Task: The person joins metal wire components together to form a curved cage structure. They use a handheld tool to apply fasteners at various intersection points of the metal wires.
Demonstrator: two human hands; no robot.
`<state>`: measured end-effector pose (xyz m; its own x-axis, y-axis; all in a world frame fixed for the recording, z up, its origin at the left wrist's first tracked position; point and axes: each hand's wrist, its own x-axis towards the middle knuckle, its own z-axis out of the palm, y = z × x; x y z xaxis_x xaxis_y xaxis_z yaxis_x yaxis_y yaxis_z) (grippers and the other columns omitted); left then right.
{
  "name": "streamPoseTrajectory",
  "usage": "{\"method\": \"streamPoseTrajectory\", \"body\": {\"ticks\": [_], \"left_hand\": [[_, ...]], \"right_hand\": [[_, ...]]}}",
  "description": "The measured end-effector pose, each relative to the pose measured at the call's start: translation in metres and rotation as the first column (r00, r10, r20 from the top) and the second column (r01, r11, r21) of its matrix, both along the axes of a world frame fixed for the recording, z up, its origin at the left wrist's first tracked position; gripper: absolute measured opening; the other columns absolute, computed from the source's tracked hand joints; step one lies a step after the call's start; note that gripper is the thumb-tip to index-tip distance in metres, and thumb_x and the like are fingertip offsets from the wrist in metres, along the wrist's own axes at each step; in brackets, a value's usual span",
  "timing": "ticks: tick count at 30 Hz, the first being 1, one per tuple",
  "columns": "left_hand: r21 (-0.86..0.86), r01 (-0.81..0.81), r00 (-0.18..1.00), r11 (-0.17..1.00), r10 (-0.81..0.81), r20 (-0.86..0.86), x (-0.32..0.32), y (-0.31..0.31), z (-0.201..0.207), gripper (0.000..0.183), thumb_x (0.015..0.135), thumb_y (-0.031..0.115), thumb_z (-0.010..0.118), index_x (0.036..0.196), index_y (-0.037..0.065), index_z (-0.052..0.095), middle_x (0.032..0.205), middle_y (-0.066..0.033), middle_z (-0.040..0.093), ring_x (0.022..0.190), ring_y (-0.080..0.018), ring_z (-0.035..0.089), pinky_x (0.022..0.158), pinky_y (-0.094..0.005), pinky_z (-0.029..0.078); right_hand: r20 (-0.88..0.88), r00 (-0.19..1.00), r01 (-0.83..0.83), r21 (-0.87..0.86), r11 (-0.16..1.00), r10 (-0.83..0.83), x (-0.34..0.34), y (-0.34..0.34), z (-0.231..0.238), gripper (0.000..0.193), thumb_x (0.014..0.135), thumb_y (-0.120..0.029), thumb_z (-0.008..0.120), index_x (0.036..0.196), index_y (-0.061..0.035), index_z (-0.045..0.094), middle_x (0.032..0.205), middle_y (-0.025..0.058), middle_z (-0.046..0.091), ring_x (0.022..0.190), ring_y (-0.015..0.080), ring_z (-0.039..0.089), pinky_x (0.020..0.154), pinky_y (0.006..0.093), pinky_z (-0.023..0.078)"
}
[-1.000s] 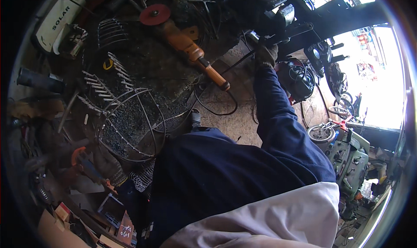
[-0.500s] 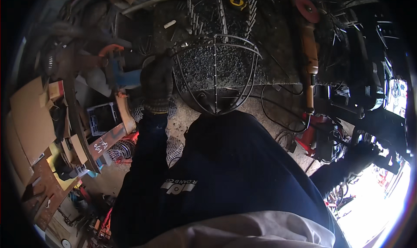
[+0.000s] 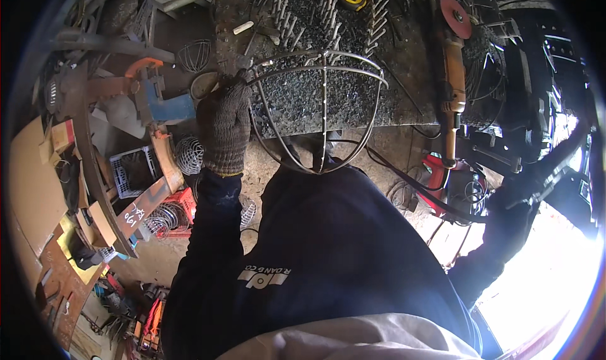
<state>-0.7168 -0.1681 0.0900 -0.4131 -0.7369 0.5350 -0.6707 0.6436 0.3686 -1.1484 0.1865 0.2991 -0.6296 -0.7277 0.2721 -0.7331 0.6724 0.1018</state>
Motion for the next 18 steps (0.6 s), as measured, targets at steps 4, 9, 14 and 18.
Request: {"method": "streamPoseTrajectory", "body": {"ticks": [4,9,14,18], "left_hand": [[0.032,0.072,0.997,0.997,-0.071,-0.033,-0.007,-0.008,0.005,0.028,0.091,0.019,0.072,0.118,0.011,0.075,0.102,-0.0159,0.074,0.093,-0.0361,0.07,0.083,-0.0471,0.055],[0.078,0.063,0.998,0.995,-0.063,-0.012,-0.006,-0.006,0.008,0.024,0.092,0.016,0.069,0.115,0.009,0.075,0.099,-0.0154,0.073,0.089,-0.0355,0.069,0.079,-0.0464,0.055],[0.035,0.098,0.993,0.995,-0.095,-0.07,-0.007,-0.007,0.006,0.03,0.09,0.01,0.068,0.119,0.009,0.074,0.098,-0.0165,0.073,0.087,-0.0366,0.069,0.079,-0.0468,0.055],[0.07,0.114,0.99,0.991,-0.108,-0.089,-0.014,-0.008,0.016,0.038,0.086,0.004,0.067,0.123,0.009,0.074,0.099,-0.0173,0.072,0.09,-0.0365,0.069,0.081,-0.047,0.055]], "right_hand": [[0.716,0.63,0.141,-0.487,0.862,0.302,-0.004,-0.012,-0.036,0.037,0.104,-0.026,0.057,0.13,-0.0001,0.061,0.108,0.0108,0.07,0.094,0.02,0.069,0.083,0.0319,0.057],[0.939,-0.098,0.419,-0.262,0.869,0.33,0.053,-0.117,-0.009,0.037,0.108,-0.028,0.052,0.12,0.005,0.066,0.109,0.017,0.072,0.091,0.0221,0.071,0.081,0.0346,0.059],[0.945,0.323,0.135,0.013,0.991,-0.056,0.077,-0.168,0.001,0.036,0.105,-0.025,0.057,0.118,0.0072,0.067,0.101,0.018,0.073,0.079,0.0221,0.072,0.067,0.036,0.059],[0.991,0.114,0.197,-0.093,0.976,0.071,0.03,-0.148,-0.054,0.038,0.099,-0.013,0.062,0.133,0.0033,0.059,0.102,0.0142,0.072,0.08,0.0161,0.071,0.067,0.0319,0.059]]}}
